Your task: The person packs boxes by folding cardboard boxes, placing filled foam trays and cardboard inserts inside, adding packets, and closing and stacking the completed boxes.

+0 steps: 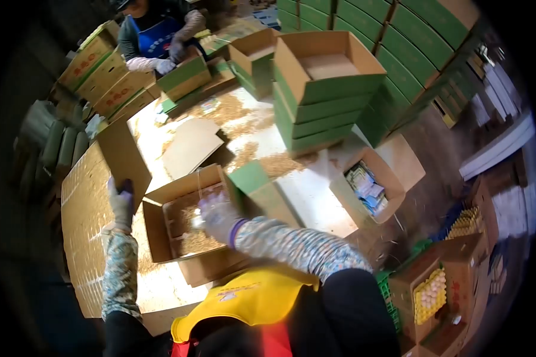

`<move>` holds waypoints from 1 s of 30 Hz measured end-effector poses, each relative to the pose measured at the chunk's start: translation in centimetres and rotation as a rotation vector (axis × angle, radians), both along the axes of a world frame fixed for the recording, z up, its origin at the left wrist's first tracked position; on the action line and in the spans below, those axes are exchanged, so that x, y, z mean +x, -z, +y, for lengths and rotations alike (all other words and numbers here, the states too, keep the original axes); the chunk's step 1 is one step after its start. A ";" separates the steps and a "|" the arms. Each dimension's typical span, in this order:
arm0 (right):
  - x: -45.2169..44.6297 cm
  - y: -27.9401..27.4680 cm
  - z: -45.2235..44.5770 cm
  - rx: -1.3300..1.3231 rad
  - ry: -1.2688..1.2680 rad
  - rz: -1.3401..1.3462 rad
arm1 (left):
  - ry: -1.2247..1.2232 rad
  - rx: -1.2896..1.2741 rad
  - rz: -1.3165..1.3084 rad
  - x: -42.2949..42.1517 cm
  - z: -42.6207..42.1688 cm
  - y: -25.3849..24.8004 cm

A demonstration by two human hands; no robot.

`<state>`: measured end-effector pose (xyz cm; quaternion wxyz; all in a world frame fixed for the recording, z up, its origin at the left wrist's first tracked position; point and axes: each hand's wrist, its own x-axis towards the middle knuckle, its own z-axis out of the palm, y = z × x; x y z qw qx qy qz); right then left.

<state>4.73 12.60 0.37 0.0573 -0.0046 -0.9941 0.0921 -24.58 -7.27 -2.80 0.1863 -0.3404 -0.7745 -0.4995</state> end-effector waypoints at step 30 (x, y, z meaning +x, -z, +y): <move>6.6 6.7 12.3 -1.373 0.146 0.844 | 0.314 0.292 -1.250 18.8 3.9 -3.4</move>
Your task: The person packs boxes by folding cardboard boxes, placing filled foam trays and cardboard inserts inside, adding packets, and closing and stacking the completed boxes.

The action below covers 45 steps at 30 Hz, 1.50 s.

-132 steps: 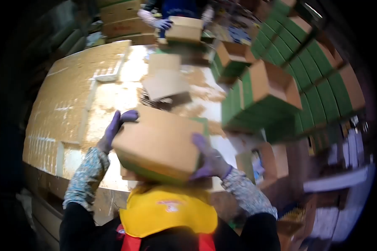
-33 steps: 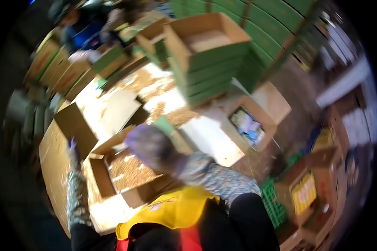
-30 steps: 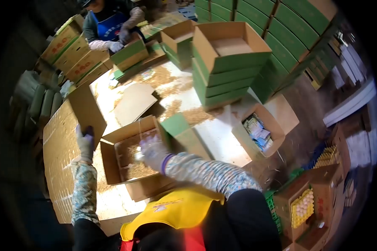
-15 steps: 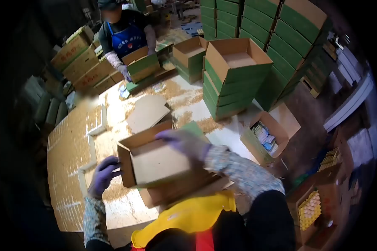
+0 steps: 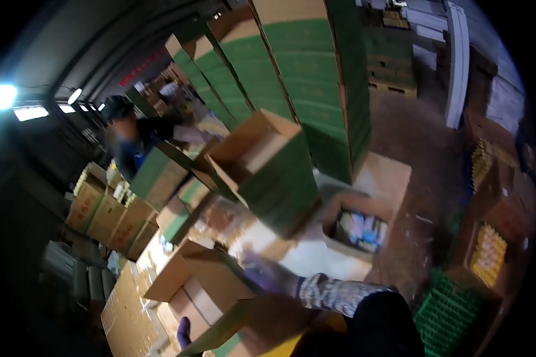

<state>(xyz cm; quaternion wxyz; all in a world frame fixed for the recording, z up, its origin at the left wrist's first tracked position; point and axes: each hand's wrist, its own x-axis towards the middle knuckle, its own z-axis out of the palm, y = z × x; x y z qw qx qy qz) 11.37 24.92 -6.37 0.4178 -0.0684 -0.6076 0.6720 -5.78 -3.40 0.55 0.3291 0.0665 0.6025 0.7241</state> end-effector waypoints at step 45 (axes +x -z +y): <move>-1.9 -9.2 -4.4 1.406 0.213 -0.462 | 0.507 -0.798 1.294 -5.1 -8.9 -7.9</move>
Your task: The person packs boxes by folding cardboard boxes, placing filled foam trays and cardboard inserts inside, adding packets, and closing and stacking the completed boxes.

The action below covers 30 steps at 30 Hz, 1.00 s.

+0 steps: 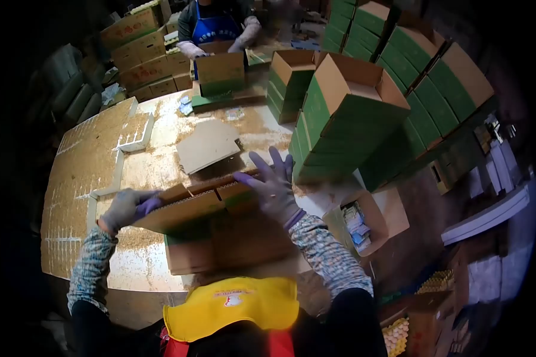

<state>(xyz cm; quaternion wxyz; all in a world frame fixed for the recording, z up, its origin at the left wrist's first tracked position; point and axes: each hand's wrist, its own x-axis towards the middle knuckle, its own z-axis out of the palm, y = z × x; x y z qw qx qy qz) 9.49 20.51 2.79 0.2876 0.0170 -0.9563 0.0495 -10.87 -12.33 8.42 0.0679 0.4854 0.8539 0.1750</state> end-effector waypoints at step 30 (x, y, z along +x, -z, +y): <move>4.8 8.8 -0.7 -0.525 -0.318 -0.263 | 0.056 0.430 -0.107 2.6 0.3 11.8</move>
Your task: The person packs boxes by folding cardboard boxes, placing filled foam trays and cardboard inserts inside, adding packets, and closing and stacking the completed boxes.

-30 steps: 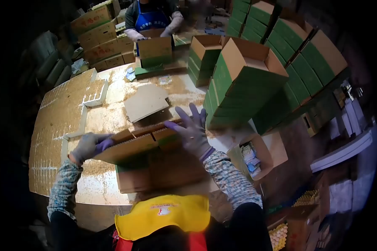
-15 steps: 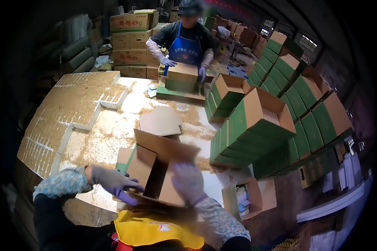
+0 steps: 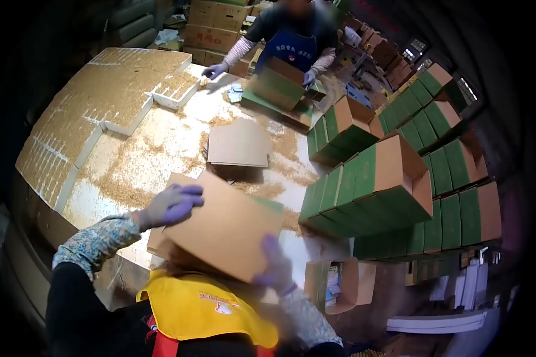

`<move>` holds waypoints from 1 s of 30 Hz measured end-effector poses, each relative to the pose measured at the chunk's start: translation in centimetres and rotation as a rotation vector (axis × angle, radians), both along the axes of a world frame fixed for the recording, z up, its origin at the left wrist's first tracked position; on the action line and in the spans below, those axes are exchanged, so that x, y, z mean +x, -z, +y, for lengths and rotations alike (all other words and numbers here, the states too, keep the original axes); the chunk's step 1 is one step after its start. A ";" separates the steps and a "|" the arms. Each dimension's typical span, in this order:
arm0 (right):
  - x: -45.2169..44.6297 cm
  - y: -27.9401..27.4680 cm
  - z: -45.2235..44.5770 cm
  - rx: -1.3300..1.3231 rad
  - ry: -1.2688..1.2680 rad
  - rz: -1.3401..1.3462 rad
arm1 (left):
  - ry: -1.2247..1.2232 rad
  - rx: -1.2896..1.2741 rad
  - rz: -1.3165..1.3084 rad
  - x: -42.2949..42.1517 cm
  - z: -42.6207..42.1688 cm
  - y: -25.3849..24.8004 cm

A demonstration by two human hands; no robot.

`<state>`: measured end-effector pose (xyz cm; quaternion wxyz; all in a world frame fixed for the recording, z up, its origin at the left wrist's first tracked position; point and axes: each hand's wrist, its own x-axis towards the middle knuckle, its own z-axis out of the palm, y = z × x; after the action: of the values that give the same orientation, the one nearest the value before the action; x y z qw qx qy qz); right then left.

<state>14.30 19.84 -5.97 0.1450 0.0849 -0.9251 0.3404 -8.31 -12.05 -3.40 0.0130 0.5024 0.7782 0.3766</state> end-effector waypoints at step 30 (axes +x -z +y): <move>-9.2 2.5 9.4 -0.569 0.710 -0.658 | -1.628 1.499 -1.120 1.1 -52.8 31.4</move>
<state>5.10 29.26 -8.42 -0.0282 -0.3849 -0.7651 0.5154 -7.17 -64.81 -34.81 -0.1845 -0.4733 0.3436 0.7899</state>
